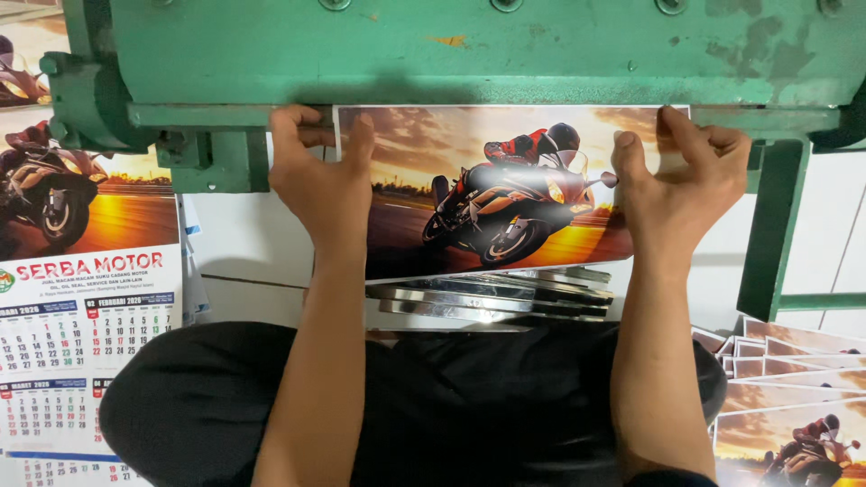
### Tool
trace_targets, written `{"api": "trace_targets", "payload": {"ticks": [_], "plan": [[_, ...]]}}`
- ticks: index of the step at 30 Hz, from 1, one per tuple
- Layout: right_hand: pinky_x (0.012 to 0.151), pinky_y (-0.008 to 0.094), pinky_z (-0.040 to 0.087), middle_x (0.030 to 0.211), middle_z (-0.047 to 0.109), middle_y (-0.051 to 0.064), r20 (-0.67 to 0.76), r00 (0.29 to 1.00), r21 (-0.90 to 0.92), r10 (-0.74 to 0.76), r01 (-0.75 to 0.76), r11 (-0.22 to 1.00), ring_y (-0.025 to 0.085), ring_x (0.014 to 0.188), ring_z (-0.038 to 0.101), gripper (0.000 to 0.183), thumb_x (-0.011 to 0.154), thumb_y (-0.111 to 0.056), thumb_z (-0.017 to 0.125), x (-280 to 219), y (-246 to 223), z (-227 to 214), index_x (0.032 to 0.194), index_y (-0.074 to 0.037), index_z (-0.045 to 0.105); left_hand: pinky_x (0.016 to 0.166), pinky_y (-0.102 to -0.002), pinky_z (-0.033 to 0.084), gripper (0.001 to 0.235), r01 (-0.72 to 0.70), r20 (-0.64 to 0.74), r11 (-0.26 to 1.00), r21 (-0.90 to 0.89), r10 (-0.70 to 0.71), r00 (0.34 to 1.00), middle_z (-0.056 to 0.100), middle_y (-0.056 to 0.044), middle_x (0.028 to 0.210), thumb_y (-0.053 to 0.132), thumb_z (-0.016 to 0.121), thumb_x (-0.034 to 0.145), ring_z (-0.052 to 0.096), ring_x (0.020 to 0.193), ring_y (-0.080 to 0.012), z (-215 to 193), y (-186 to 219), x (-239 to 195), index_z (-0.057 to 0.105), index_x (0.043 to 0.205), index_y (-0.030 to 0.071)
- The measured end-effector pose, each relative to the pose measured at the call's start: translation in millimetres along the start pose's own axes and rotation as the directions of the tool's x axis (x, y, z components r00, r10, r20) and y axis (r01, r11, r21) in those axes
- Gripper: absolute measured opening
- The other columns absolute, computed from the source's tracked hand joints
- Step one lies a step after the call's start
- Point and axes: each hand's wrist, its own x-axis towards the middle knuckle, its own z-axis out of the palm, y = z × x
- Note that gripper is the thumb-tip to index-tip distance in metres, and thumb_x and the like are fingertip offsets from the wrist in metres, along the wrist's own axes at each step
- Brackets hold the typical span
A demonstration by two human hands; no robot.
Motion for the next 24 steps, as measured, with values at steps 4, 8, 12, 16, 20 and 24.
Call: {"api": "trace_targets", "payload": {"ticks": [4, 8, 12, 16, 20, 24], "plan": [[0.076, 0.045, 0.054, 0.109, 0.040, 0.016, -0.036, 0.999, -0.005, 0.009, -0.009, 1.000, 0.033, 0.095, 0.053, 0.030, 0.083, -0.017, 0.084, 5, -10, 2, 0.105, -0.001, 0.072, 0.058, -0.033, 0.044, 0.040, 0.079, -0.060, 0.997, -0.028, -0.080, 0.995, 0.053, 0.000, 0.070, 0.032, 0.080, 0.073, 0.052, 0.063, -0.0155, 12, -7, 2, 0.050, 0.091, 0.013], [0.075, 0.046, 0.042, 0.104, 0.051, 0.011, -0.107, 0.991, -0.128, -0.078, 0.064, 0.990, 0.030, 0.090, 0.050, 0.016, 0.084, -0.025, 0.079, 11, -17, 7, 0.091, -0.012, 0.073, 0.058, -0.034, 0.045, 0.038, 0.110, -0.087, 0.994, -0.020, -0.111, 0.990, 0.051, 0.000, 0.070, 0.035, 0.076, 0.072, 0.051, 0.064, -0.0165, 15, -7, 0, 0.049, 0.089, 0.014], [0.076, 0.045, 0.035, 0.102, 0.053, 0.003, 0.050, 0.999, -0.105, 0.001, 0.004, 0.994, 0.026, 0.095, 0.052, 0.025, 0.078, -0.040, 0.088, 22, -30, 23, 0.087, -0.020, 0.074, 0.060, -0.040, 0.044, 0.039, 0.079, -0.109, 0.997, 0.006, -0.078, 0.991, 0.054, 0.000, 0.070, 0.040, 0.075, 0.072, 0.054, 0.064, -0.0208, 17, -15, 1, 0.050, 0.087, 0.014], [0.073, 0.045, 0.033, 0.098, 0.055, 0.001, 0.155, 0.988, -0.103, 0.005, 0.011, 0.995, 0.027, 0.094, 0.051, 0.035, 0.078, -0.052, 0.089, 34, -28, 37, 0.081, -0.023, 0.070, 0.058, -0.038, 0.043, 0.034, 0.066, -0.095, 0.997, -0.028, -0.069, 0.993, 0.053, 0.000, 0.067, 0.032, 0.077, 0.074, 0.051, 0.060, -0.0201, 23, -20, 4, 0.049, 0.079, 0.013], [0.065, 0.047, 0.036, 0.096, 0.058, -0.002, 0.186, 0.982, -0.186, -0.011, 0.046, 0.981, 0.029, 0.090, 0.055, 0.028, 0.072, -0.044, 0.094, 33, -22, 39, 0.080, -0.027, 0.072, 0.050, -0.041, 0.036, 0.040, -0.022, -0.191, 0.993, 0.120, 0.045, 0.981, 0.054, -0.001, 0.070, 0.054, 0.051, 0.083, 0.052, 0.064, -0.0222, 26, -17, -5, 0.048, 0.075, 0.015], [0.064, 0.047, 0.035, 0.098, 0.056, -0.001, 0.159, 0.987, -0.120, 0.005, 0.014, 0.993, 0.029, 0.091, 0.054, 0.032, 0.077, -0.044, 0.095, 31, -21, 41, 0.082, -0.023, 0.071, 0.060, -0.049, 0.040, 0.057, -0.133, -0.312, 0.949, 0.287, 0.224, 0.923, 0.054, -0.011, 0.093, 0.069, 0.054, 0.075, 0.054, 0.086, -0.0367, 33, -9, 1, 0.050, 0.087, 0.013]]}}
